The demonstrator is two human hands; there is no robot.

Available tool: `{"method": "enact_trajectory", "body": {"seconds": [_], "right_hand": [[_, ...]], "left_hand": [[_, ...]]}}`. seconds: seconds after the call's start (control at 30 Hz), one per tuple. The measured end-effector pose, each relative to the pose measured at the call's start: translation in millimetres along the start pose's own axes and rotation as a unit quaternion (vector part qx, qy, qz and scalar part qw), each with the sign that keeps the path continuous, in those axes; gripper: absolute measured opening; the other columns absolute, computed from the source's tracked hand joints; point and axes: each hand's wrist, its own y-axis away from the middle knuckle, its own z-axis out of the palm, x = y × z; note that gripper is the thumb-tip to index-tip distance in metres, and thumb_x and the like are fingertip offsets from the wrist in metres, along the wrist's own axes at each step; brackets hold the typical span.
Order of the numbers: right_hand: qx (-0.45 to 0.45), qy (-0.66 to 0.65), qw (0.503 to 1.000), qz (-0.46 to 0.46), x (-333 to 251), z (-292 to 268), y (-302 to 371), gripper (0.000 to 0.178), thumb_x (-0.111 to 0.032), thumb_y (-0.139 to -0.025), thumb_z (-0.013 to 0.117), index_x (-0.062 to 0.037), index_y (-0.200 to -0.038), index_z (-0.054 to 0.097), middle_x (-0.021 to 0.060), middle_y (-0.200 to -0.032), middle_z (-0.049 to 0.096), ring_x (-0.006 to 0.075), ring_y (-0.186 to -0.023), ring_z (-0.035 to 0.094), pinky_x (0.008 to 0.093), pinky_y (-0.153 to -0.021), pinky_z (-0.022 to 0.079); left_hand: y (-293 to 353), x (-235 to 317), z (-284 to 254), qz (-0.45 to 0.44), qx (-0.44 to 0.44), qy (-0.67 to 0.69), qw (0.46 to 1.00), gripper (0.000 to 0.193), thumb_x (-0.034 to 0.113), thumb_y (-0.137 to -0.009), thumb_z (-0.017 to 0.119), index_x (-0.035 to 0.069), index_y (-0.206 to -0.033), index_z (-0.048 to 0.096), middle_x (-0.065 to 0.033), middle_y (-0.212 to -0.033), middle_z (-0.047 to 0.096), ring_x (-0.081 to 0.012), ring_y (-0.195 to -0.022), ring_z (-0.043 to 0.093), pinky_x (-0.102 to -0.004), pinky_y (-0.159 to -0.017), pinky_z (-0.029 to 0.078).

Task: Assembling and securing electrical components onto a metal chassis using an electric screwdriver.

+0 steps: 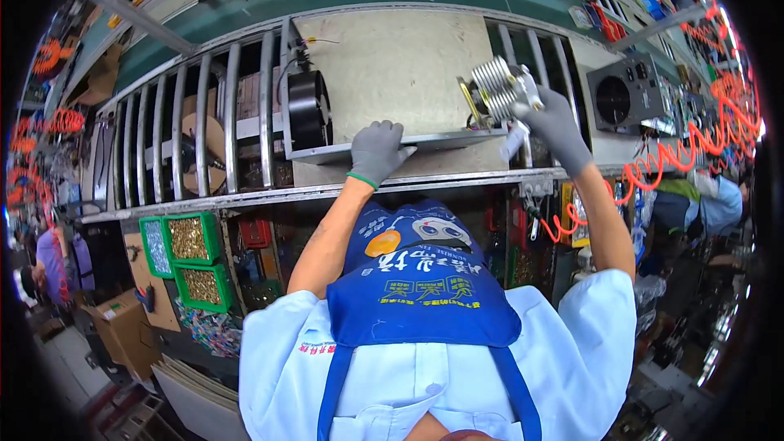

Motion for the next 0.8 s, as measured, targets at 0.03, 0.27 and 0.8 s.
{"method": "enact_trajectory", "body": {"seconds": [0.03, 0.27, 0.8], "right_hand": [[-0.031, -0.038, 0.999, -0.018, 20.3, 5.5, -33.9, 0.029, -0.016, -0.082, 0.063, 0.004, -0.103, 0.064, 0.0052, -0.083, 0.064, 0.0094, -0.076, 0.056, 0.0268, -0.069, 0.045], [-0.209, 0.128, 0.959, 0.143, 112.1, 114.6, -198.1, 0.022, -0.017, -0.071, 0.064, 0.0014, -0.082, 0.063, 0.0079, -0.068, 0.061, 0.014, -0.051, 0.055, 0.0299, -0.043, 0.042], [-0.399, 0.497, 0.745, -0.196, 191.4, 143.4, -298.5, 0.018, -0.009, -0.071, 0.06, -0.0076, -0.086, 0.071, 0.0115, -0.086, 0.068, 0.0276, -0.085, 0.065, 0.0436, -0.077, 0.05]], "left_hand": [[-2.2, 0.9, -0.3, -0.009, 0.007, -0.001, 1.0, 0.039, 0.045, -0.067, 0.073, 0.011, -0.08, 0.059, -0.0073, -0.078, 0.059, -0.0243, -0.076, 0.061, -0.04, -0.06, 0.051], [-1.0, 3.5, -4.8, -0.023, 0.007, 0.031, 0.999, 0.04, 0.041, -0.061, 0.077, 0.011, -0.078, 0.058, -0.007, -0.077, 0.058, -0.0254, -0.075, 0.06, -0.0391, -0.062, 0.049], [-13.1, 6.5, -17.0, -0.113, -0.124, 0.024, 0.985, 0.04, 0.034, -0.059, 0.078, 0.011, -0.085, 0.058, -0.0048, -0.082, 0.058, -0.0229, -0.081, 0.059, -0.0372, -0.066, 0.049]]}}
